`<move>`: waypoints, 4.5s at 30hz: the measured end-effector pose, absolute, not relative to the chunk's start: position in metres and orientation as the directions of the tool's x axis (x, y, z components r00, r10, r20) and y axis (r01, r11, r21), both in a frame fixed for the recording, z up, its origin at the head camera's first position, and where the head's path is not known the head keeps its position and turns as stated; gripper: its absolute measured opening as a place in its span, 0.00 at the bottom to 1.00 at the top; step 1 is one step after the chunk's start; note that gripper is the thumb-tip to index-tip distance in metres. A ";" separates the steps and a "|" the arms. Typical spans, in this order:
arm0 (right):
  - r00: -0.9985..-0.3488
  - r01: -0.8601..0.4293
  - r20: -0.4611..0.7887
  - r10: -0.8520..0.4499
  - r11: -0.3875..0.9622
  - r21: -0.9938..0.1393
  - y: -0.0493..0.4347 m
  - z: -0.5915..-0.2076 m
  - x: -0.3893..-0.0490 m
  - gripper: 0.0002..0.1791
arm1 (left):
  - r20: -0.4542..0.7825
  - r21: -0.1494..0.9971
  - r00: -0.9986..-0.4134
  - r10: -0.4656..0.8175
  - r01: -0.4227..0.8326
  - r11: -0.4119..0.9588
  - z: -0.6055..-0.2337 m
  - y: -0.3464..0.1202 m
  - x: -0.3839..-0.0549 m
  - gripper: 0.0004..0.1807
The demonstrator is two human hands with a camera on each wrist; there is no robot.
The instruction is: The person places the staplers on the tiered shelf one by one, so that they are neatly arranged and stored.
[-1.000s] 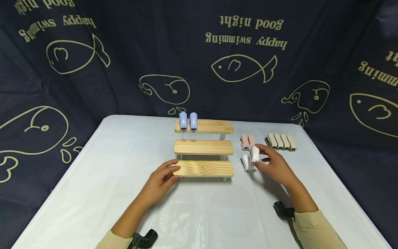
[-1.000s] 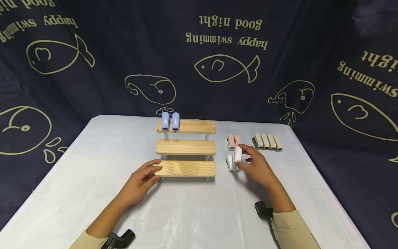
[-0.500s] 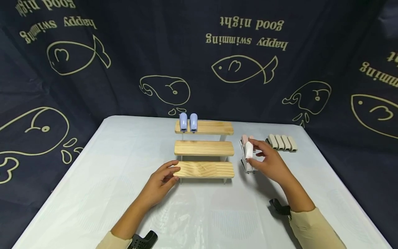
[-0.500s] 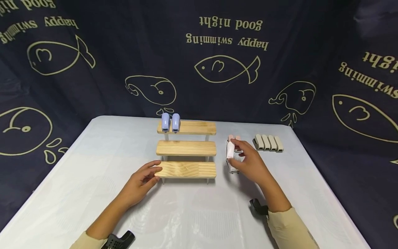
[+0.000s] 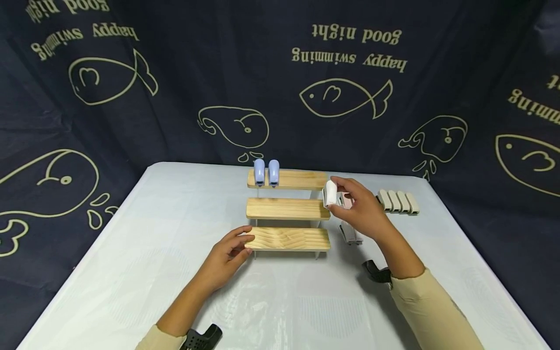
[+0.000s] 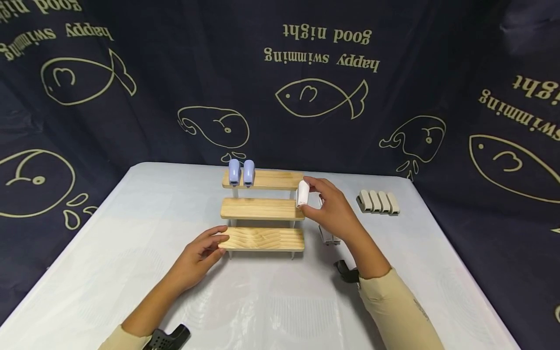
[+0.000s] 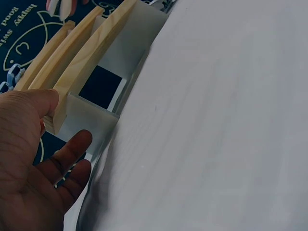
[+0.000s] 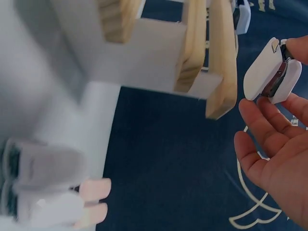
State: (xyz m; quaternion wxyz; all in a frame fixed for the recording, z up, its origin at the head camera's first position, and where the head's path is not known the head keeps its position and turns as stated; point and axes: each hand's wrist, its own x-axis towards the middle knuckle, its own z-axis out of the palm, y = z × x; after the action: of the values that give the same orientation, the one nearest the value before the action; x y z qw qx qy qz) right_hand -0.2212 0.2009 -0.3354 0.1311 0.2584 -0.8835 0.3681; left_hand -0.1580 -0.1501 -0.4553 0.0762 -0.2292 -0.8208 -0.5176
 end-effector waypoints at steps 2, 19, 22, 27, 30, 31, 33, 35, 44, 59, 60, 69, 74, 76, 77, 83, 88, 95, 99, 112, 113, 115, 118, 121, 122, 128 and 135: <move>-0.829 -0.558 0.427 -0.362 0.592 -0.581 0.195 -0.332 -0.223 0.36 | 0.365 0.810 -0.882 0.297 0.458 0.365 -0.455 -0.150 -0.158 0.17; -0.838 -0.534 0.349 -0.420 0.497 -0.684 0.150 -0.315 -0.250 0.37 | 0.340 0.815 -0.892 0.298 0.437 0.380 -0.455 -0.150 -0.158 0.18; -0.833 -0.532 0.342 -0.436 0.461 -0.710 0.143 -0.316 -0.256 0.36 | 0.336 0.816 -0.894 0.297 0.434 0.382 -0.455 -0.150 -0.159 0.18; -0.834 -0.523 0.326 -0.444 0.454 -0.721 0.132 -0.319 -0.265 0.36 | 0.354 0.812 -0.887 0.298 0.449 0.373 -0.455 -0.150 -0.158 0.18; -0.841 -0.514 0.312 -0.443 0.470 -0.718 0.127 -0.320 -0.269 0.36 | 0.363 0.812 -0.883 0.298 0.457 0.363 -0.455 -0.150 -0.158 0.17; -0.842 -0.511 0.308 -0.443 0.473 -0.718 0.126 -0.320 -0.270 0.36 | 0.364 0.813 -0.883 0.297 0.457 0.362 -0.455 -0.150 -0.158 0.17; -0.847 -0.503 0.299 -0.439 0.481 -0.718 0.124 -0.321 -0.272 0.36 | 0.361 0.816 -0.883 0.298 0.455 0.358 -0.455 -0.150 -0.158 0.17; -0.852 -0.496 0.292 -0.435 0.488 -0.718 0.122 -0.321 -0.273 0.36 | 0.361 0.816 -0.883 0.298 0.454 0.357 -0.454 -0.150 -0.158 0.17; -0.865 -0.463 0.275 -0.420 0.455 -0.761 0.116 -0.326 -0.275 0.37 | 0.352 0.815 -0.888 0.298 0.447 0.369 -0.456 -0.150 -0.156 0.18; -0.849 -0.489 0.283 -0.447 0.459 -0.741 0.116 -0.328 -0.272 0.37 | 0.355 0.825 -0.892 0.279 0.439 0.357 -0.455 -0.148 -0.155 0.18; -0.845 -0.490 0.280 -0.455 0.453 -0.744 0.117 -0.327 -0.272 0.38 | 0.354 0.826 -0.893 0.279 0.438 0.355 -0.455 -0.148 -0.155 0.18; -0.824 -0.559 0.345 -0.449 0.550 -0.621 0.145 -0.327 -0.253 0.34 | 0.367 0.805 -0.882 0.296 0.461 0.373 -0.455 -0.148 -0.157 0.17; -0.792 -0.610 0.464 -0.398 0.564 -0.557 0.171 -0.332 -0.237 0.24 | 0.379 0.790 -0.876 0.297 0.474 0.390 -0.457 -0.149 -0.158 0.18; -0.783 -0.616 0.495 -0.376 0.577 -0.537 0.183 -0.337 -0.233 0.21 | 0.383 0.787 -0.874 0.300 0.479 0.388 -0.457 -0.149 -0.158 0.18; -0.782 -0.615 0.503 -0.367 0.585 -0.529 0.189 -0.340 -0.231 0.20 | 0.382 0.788 -0.874 0.302 0.478 0.387 -0.457 -0.149 -0.158 0.18; -0.861 -0.504 0.416 -0.292 0.594 -0.627 0.225 -0.361 -0.226 0.18 | 0.368 0.801 -0.879 0.303 0.465 0.376 -0.456 -0.151 -0.158 0.18; -0.941 -0.339 0.246 -0.234 0.602 -0.723 0.257 -0.382 -0.226 0.23 | 0.378 0.804 -0.876 0.301 0.471 0.361 -0.457 -0.150 -0.158 0.17; -0.950 -0.284 0.117 -0.290 0.645 -0.709 0.285 -0.409 -0.225 0.30 | 0.376 0.807 -0.877 0.299 0.469 0.359 -0.455 -0.150 -0.157 0.18; -0.946 -0.269 0.074 -0.317 0.635 -0.724 0.291 -0.417 -0.225 0.31 | 0.370 0.804 -0.879 0.302 0.465 0.370 -0.455 -0.150 -0.157 0.18; -0.927 -0.306 0.060 -0.371 0.654 -0.692 0.296 -0.425 -0.225 0.34 | 0.364 0.798 -0.877 0.312 0.467 0.381 -0.455 -0.150 -0.157 0.19; -0.928 -0.303 0.055 -0.370 0.659 -0.688 0.296 -0.426 -0.225 0.34 | 0.366 0.797 -0.876 0.314 0.469 0.380 -0.454 -0.149 -0.157 0.19; -0.929 -0.300 0.050 -0.366 0.670 -0.679 0.295 -0.426 -0.224 0.35 | 0.370 0.794 -0.874 0.315 0.474 0.382 -0.455 -0.149 -0.158 0.19; -0.929 -0.307 0.048 -0.366 0.695 -0.651 0.294 -0.427 -0.225 0.36 | 0.375 0.792 -0.873 0.312 0.477 0.381 -0.454 -0.149 -0.158 0.18; -0.931 -0.310 0.048 -0.361 0.718 -0.624 0.294 -0.429 -0.226 0.36 | 0.381 0.793 -0.870 0.313 0.482 0.372 -0.454 -0.150 -0.159 0.18; -0.932 -0.310 0.047 -0.360 0.722 -0.619 0.293 -0.429 -0.226 0.36 | 0.383 0.793 -0.869 0.314 0.483 0.370 -0.454 -0.150 -0.159 0.18; -0.933 -0.312 0.050 -0.357 0.728 -0.611 0.291 -0.427 -0.225 0.36 | 0.363 0.806 -0.878 0.311 0.464 0.368 -0.455 -0.151 -0.159 0.18; -0.933 -0.314 0.050 -0.356 0.739 -0.596 0.291 -0.428 -0.226 0.37 | 0.363 0.815 -0.883 0.296 0.455 0.359 -0.454 -0.149 -0.159 0.19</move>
State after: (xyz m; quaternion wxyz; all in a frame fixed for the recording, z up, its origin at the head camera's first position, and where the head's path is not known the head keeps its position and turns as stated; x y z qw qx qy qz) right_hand -0.2258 0.2912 -0.4282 -0.0336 0.1796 -0.9319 0.3133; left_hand -0.1586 -0.1495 -0.4541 0.0770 -0.2289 -0.8206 -0.5180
